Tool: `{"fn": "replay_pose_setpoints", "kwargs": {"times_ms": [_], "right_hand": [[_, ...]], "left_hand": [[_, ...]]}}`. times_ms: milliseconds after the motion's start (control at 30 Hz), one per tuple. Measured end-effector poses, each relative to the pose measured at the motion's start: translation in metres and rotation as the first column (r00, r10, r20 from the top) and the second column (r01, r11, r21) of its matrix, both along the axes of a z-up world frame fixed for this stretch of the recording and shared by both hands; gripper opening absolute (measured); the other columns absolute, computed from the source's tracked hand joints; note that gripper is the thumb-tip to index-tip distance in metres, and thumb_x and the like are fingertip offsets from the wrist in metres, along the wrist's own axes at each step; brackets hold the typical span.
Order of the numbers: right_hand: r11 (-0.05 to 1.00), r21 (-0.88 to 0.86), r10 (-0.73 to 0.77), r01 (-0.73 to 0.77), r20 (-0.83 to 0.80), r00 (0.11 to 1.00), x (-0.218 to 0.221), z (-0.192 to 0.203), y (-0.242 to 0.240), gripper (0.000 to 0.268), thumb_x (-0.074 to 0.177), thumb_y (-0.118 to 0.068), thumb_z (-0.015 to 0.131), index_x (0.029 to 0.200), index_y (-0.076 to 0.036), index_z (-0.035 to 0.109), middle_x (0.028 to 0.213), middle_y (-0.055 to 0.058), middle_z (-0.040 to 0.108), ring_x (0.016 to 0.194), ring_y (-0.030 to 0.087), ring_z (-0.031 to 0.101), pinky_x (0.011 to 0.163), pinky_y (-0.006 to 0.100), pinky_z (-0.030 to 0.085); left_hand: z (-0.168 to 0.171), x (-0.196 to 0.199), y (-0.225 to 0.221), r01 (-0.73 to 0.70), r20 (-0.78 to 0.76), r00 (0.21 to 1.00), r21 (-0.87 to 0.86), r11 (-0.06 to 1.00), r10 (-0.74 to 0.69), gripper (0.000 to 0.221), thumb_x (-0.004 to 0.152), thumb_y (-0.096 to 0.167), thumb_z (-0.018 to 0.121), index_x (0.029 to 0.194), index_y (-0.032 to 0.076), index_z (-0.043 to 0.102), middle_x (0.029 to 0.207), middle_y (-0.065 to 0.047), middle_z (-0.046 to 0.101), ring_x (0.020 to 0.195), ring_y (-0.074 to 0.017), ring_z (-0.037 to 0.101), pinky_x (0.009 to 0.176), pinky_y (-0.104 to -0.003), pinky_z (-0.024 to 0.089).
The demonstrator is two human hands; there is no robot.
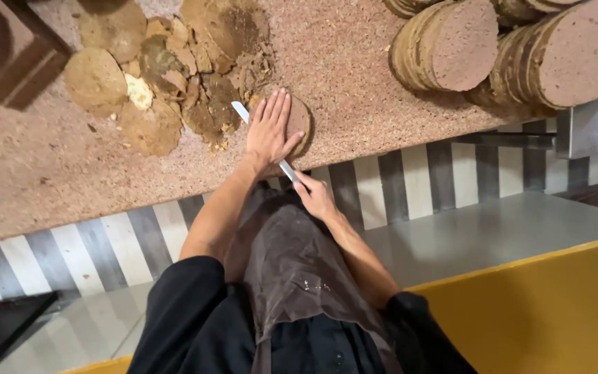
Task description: Cleaning a kitchen counter by scraping off cake scraps and collecting them into a bin.
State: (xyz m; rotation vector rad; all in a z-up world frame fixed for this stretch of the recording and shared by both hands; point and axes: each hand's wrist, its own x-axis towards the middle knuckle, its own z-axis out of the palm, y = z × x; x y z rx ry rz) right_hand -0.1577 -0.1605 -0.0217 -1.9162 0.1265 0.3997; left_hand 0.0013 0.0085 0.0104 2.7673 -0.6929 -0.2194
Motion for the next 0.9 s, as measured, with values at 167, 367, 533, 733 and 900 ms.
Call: {"fn": "replay_pose_setpoints", "kwargs": {"times_ms": [167, 367, 533, 733, 900], "right_hand": [[0.999, 0.005, 0.044, -0.046, 0.135, 0.990, -0.037, -0.011, -0.023, 0.038, 0.101, -0.024, 0.064, 0.131, 0.000, 0.066, 0.125, 0.024, 0.071, 0.121, 0.033, 0.068, 0.100, 0.039, 0.053], [0.993, -0.017, 0.117, -0.117, 0.011, 0.993, -0.018, 0.031, -0.007, 0.036, 0.099, -0.029, 0.064, 0.130, -0.011, 0.069, 0.117, 0.018, 0.074, 0.108, 0.033, 0.073, 0.091, 0.038, 0.058], [0.982, -0.049, 0.176, -0.182, -0.109, 0.978, -0.055, 0.037, -0.041, 0.037, 0.097, -0.029, 0.066, 0.130, -0.014, 0.071, 0.116, 0.017, 0.074, 0.105, 0.037, 0.071, 0.093, 0.040, 0.055], [0.995, 0.060, 0.067, -0.084, 0.248, 0.966, -0.054, 0.009, -0.051, 0.035, 0.106, -0.022, 0.063, 0.133, 0.001, 0.066, 0.119, 0.024, 0.075, 0.110, 0.034, 0.073, 0.092, 0.039, 0.055], [0.868, 0.114, -0.473, 0.484, -0.107, 0.874, -0.032, -0.015, -0.046, 0.039, 0.103, -0.022, 0.062, 0.138, -0.004, 0.062, 0.069, -0.003, 0.059, 0.058, 0.004, 0.051, 0.054, 0.025, 0.047]], "left_hand": [[-0.007, -0.004, -0.004, -0.025, 0.015, 1.000, -0.009, 1.000, 0.025, 0.095, 0.100, 0.065, 0.046, 0.162, -0.004, 0.024, 0.169, -0.020, 0.025, 0.159, -0.0321, 0.018, 0.128, -0.047, 0.012], [0.053, -0.016, -0.013, 0.042, -0.081, 0.996, 0.069, 0.997, -0.037, 0.110, 0.085, 0.067, 0.060, 0.158, -0.006, 0.022, 0.166, -0.023, 0.022, 0.155, -0.0349, 0.016, 0.125, -0.052, 0.010], [0.021, -0.031, -0.013, 0.087, 0.048, 0.995, 0.001, 0.996, -0.087, 0.080, 0.084, 0.047, 0.072, 0.143, 0.000, 0.047, 0.151, -0.029, 0.045, 0.142, -0.0441, 0.039, 0.115, -0.057, 0.033], [0.030, -0.007, -0.113, -0.014, 0.025, 0.999, -0.481, 0.877, 0.029, 0.030, 0.101, 0.016, 0.065, 0.130, 0.007, 0.063, 0.121, -0.021, 0.067, 0.111, -0.0401, 0.064, 0.096, -0.052, 0.055], [0.054, -0.011, -0.087, 0.078, -0.008, 0.996, -0.475, 0.877, -0.093, 0.053, 0.094, 0.026, 0.064, 0.141, 0.004, 0.053, 0.144, -0.020, 0.057, 0.143, -0.0391, 0.050, 0.125, -0.049, 0.037]]}}
